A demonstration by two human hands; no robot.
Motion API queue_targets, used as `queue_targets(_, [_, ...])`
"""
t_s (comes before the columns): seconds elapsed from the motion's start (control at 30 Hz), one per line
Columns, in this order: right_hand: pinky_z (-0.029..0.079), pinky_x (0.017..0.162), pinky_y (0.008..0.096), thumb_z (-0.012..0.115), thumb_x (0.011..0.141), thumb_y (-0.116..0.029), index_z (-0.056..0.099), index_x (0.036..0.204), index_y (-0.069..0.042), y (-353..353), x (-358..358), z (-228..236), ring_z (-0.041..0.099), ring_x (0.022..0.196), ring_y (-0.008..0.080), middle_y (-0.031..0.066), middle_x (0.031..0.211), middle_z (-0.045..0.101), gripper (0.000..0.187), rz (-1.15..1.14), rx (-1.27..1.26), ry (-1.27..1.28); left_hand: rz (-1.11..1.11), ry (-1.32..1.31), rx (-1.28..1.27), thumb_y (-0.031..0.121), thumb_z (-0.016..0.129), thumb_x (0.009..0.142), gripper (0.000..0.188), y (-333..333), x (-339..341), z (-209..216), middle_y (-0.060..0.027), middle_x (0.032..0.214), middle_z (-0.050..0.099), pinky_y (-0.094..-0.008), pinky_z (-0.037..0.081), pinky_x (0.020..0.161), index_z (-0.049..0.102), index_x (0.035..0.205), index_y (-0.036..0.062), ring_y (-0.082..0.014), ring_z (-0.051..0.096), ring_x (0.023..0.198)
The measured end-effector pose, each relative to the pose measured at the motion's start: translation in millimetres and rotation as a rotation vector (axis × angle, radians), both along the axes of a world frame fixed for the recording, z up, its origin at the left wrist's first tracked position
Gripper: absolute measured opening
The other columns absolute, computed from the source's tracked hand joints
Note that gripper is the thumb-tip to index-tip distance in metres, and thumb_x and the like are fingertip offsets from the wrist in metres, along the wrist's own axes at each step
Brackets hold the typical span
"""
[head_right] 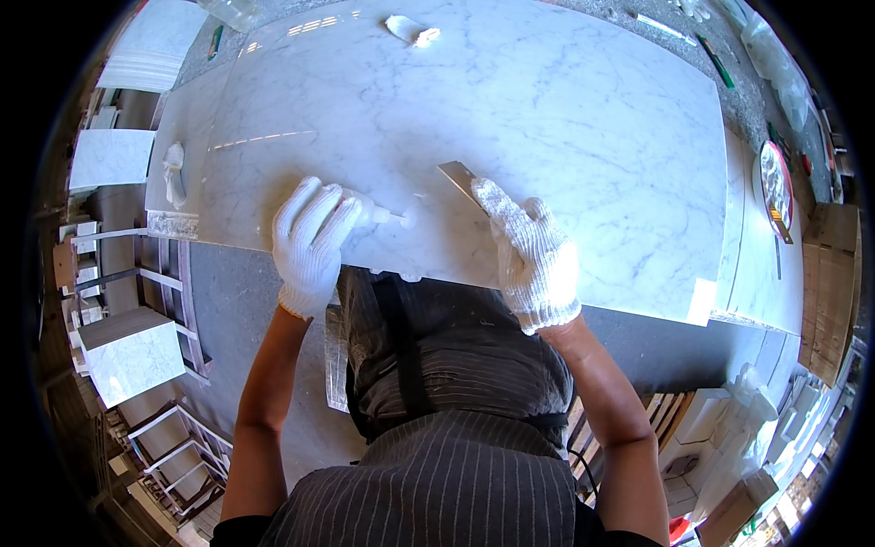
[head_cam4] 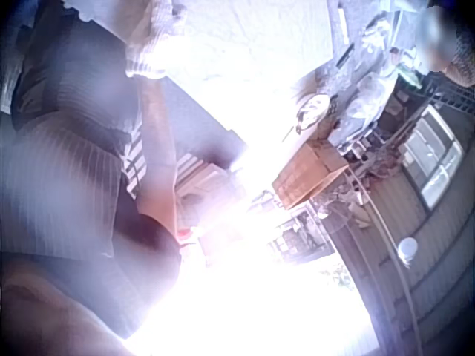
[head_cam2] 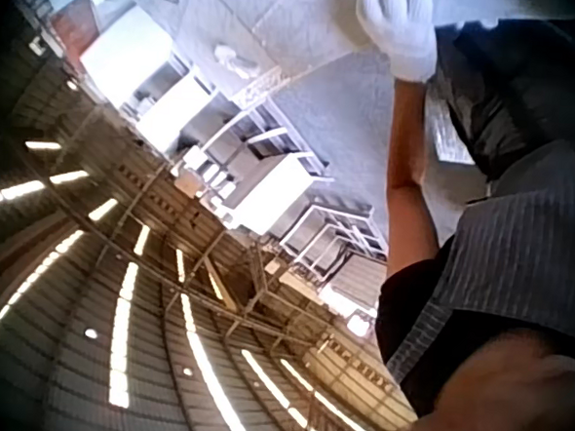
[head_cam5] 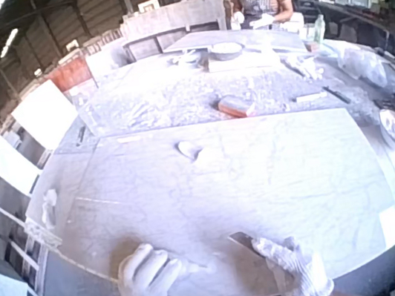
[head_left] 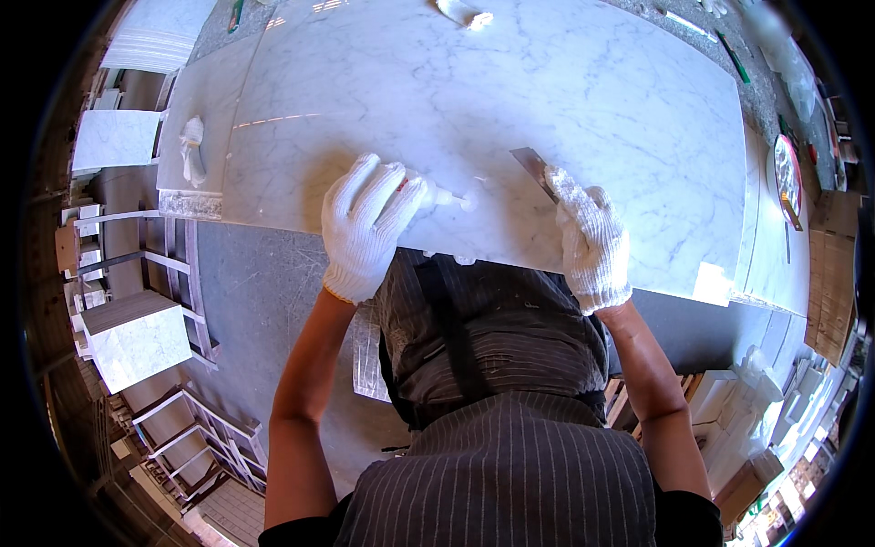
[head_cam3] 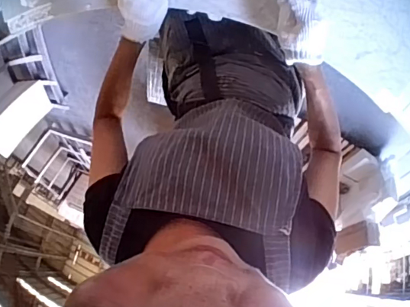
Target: The person applies a white paste to a marble slab using a putty knife, then wipes the surface with a cloth. The person repeatedly scoops paste from a container and spreads it over small areas of the slab, smoothing and cleaning the surface.
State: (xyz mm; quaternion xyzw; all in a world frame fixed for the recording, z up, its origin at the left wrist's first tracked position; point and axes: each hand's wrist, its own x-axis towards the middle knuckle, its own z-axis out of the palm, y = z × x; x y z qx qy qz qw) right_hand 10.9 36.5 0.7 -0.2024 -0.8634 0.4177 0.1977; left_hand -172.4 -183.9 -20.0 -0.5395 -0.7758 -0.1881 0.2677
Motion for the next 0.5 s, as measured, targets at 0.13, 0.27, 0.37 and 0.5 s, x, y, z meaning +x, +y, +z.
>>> queue_targets(0.13, [0.047,0.068,0.033,0.055,0.09,0.003,0.063,0.13,-0.013,0.1,0.3,-0.7,0.052,0.071,0.0267,0.0129,0.084,0.055,0.044,0.003,0.009,0.016,-0.001,0.005,-0.013,0.007,0.077,0.068,0.043,-0.2,-0.3,1.2,-0.0031,0.116,0.067,-0.0396,0.048,0.097,0.073,0.109,0.0177,-0.0278,0.058,0.117])
queue_targets(0.27, [0.047,0.067,0.0329,0.055,0.091,0.002,0.063,0.13,-0.013,1.0,-1.1,-3.3,0.052,0.07,0.0262,0.0128,0.085,0.056,0.043,0.01,0.064,0.077,0.006,-0.004,-0.024,0.007,0.077,0.067,0.043,1.3,1.2,2.2,-0.0035,0.116,0.067,-0.0395,0.048,0.097,0.073,0.109,0.0175,-0.0279,0.059,0.117])
queue_targets(0.37, [0.047,0.067,0.0341,0.055,0.091,0.001,0.063,0.13,-0.013,1.3,1.3,-1.4,0.051,0.07,0.0258,0.0127,0.085,0.056,0.042,-0.01,0.023,0.004,0.014,-0.003,-0.023,0.007,0.077,0.068,0.041,2.6,2.4,3.2,-0.0037,0.115,0.067,-0.039,0.048,0.097,0.073,0.107,0.0168,-0.0279,0.059,0.117])
queue_targets(0.5, [0.052,0.062,0.0337,0.062,0.088,0.003,0.064,0.13,-0.014,5.2,-0.3,-2.6,0.058,0.071,0.0271,0.0133,0.107,0.07,0.045,0.003,0.173,-0.006,0.02,-0.023,-0.001,0.004,0.075,0.073,0.034,3.7,1.8,3.1,-0.0041,0.114,0.066,-0.0378,0.05,0.096,0.073,0.105,0.0144,-0.0275,0.059,0.116])
